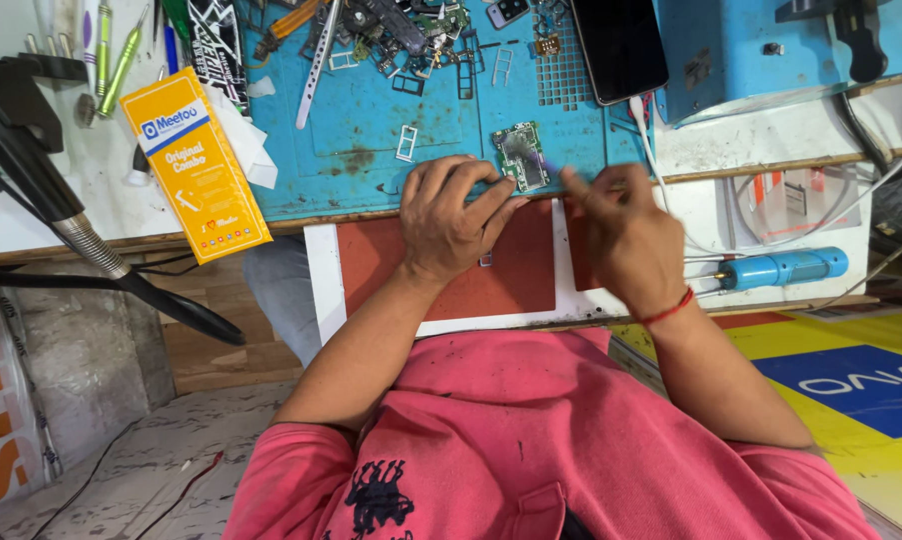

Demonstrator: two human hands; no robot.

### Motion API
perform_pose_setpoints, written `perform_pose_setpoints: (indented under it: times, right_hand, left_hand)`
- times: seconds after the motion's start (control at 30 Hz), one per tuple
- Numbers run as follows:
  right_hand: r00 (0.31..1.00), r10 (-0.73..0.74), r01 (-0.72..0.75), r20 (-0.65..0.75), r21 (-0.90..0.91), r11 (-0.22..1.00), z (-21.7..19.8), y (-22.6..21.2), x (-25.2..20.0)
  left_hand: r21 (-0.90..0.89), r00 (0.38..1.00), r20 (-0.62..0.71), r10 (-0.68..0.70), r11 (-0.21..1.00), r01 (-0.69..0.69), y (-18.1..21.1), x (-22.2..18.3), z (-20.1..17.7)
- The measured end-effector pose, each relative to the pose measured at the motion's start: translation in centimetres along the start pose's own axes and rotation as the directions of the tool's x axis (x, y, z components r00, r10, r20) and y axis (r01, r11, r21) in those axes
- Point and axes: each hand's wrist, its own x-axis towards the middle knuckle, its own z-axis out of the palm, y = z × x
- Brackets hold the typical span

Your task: The person cleans a small circuit board using a small brush and applies a purple liquid to components with a narrow tool.

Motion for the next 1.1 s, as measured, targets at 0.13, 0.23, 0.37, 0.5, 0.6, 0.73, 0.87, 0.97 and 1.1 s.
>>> perform_pose_setpoints:
  times: [0.13, 0.23, 0.37, 0.5, 0.6, 0.73, 0.87, 0.97, 1.1]
  right_hand:
    - [0.998, 0.009, -0.01, 0.06, 0.028, 1.0, -0.1, -0.2, 0.6]
    - [0.999, 0.008, -0.01, 0.041, 0.057, 0.998, 0.2, -0.9, 0.2]
    - [0.999, 0.033, -0.031, -0.02, 0.076, 0.997, 0.2, -0.5, 0.1]
    - [0.992, 0.124, -0.125, -0.006, -0.011, 0.992, -0.7, 0.1, -0.2]
    - [0.996, -0.006, 0.004, 0.084, 0.025, 1.0, -1.8, 0.0, -1.3]
    - [0.989, 0.131, -0.134, 0.061, 0.047, 0.99, -1.4, 0.8, -1.7]
    - [0.993, 0.12, -0.121, 0.016, 0.155, 0.98, -0.3, 0.7, -2.1]
    - [0.984, 0.176, -0.164, -0.036, 0.23, 0.959, -0.5, 0.6, -2.5]
    - [0.982, 0.19, -0.182, -0.002, 0.283, 0.942, -0.1, 0.1, -3.3]
  left_hand:
    - [-0.018, 1.0, 0.016, -0.018, 1.0, 0.018, -0.2, -0.1, -0.2]
    - [-0.019, 1.0, 0.021, -0.008, 1.0, 0.009, -0.3, -0.2, -0.3]
    - [-0.02, 1.0, 0.014, -0.008, 1.0, 0.008, 0.0, -0.1, -0.2]
    - [-0.031, 1.0, -0.006, -0.01, 0.999, 0.01, -0.1, 0.0, -0.1]
    - [-0.026, 1.0, 0.014, -0.007, 1.0, 0.007, -0.2, -0.1, -0.2]
    - [-0.012, 1.0, 0.021, 0.0, 1.0, 0.0, -0.1, -0.1, -0.1]
    - [0.0, 1.0, 0.026, -0.002, 1.0, 0.002, -0.1, -0.1, -0.2]
    - [0.003, 0.999, 0.034, 0.003, 1.0, -0.004, 0.2, 0.4, -0.4]
    - [-0.073, 0.988, 0.145, -0.053, 0.995, 0.064, 0.3, 1.2, -1.4]
